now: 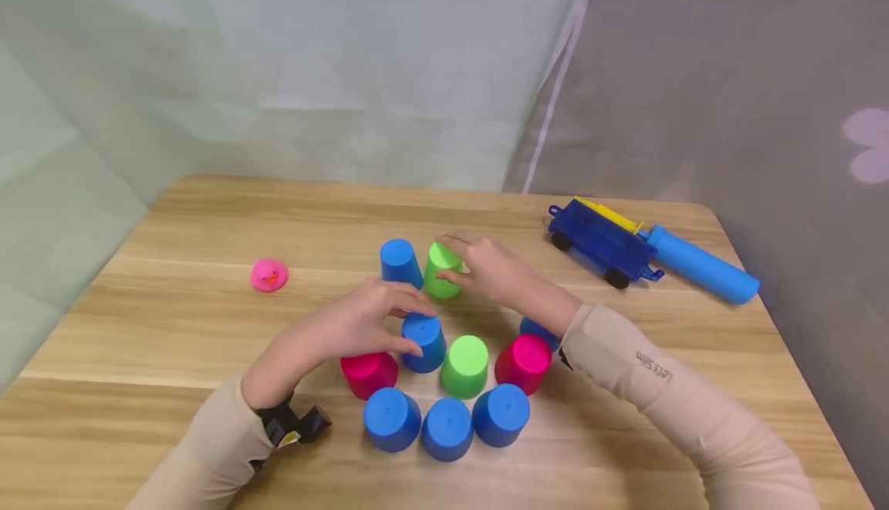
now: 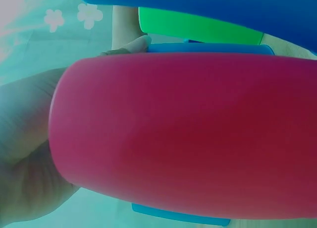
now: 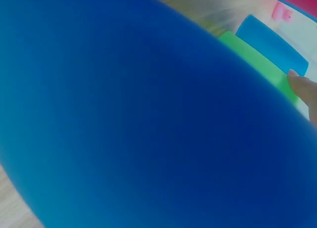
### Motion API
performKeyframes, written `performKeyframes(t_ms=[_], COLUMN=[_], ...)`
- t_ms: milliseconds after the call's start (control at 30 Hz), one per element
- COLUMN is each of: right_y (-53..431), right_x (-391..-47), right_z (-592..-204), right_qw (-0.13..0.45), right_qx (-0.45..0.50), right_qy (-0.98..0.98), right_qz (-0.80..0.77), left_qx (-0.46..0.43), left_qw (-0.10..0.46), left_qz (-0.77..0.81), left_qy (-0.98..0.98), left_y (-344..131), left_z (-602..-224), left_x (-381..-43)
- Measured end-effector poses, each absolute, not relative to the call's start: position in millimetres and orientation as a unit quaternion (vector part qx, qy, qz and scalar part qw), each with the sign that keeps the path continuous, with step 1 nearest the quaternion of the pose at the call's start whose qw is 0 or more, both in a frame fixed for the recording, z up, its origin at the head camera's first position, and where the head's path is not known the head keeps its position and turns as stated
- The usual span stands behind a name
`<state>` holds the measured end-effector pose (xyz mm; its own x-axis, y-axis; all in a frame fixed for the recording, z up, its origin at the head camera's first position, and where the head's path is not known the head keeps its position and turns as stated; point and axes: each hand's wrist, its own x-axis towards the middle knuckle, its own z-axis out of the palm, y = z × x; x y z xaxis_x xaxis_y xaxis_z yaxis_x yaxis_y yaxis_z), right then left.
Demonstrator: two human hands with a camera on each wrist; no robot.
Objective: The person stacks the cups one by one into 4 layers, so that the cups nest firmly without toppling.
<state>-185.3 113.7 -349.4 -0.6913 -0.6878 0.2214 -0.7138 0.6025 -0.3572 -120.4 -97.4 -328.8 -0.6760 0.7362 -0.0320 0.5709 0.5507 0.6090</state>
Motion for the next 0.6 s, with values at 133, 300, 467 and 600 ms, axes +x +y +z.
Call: performKeyframes(t_ms=[133, 300, 467, 600], right_y=[115, 115, 119, 135], right_x=[-182, -178, -180, -180], right_z=[-354, -359, -356, -343], right_qw=[0.02, 0.001, -0.017, -0.05], right_qx=[0.381, 0.366, 0.353, 0.331], right_qy=[-0.903, -0.909, -0.913, -0.927], right_qz=[0.2, 0.199, 0.202, 0.172], left_qx=[0.36, 0.345, 0.345, 0.337], left_qw=[0.159, 0.18, 0.168, 0.156], left_qz=[0.305, 0.326, 0.319, 0.303], left_qy=[0.867, 0.861, 0.866, 0.878], left_y=[-95, -94, -94, -93], left_z=[-332, -336, -333, -328], left_x=[-118, -114, -115, -114])
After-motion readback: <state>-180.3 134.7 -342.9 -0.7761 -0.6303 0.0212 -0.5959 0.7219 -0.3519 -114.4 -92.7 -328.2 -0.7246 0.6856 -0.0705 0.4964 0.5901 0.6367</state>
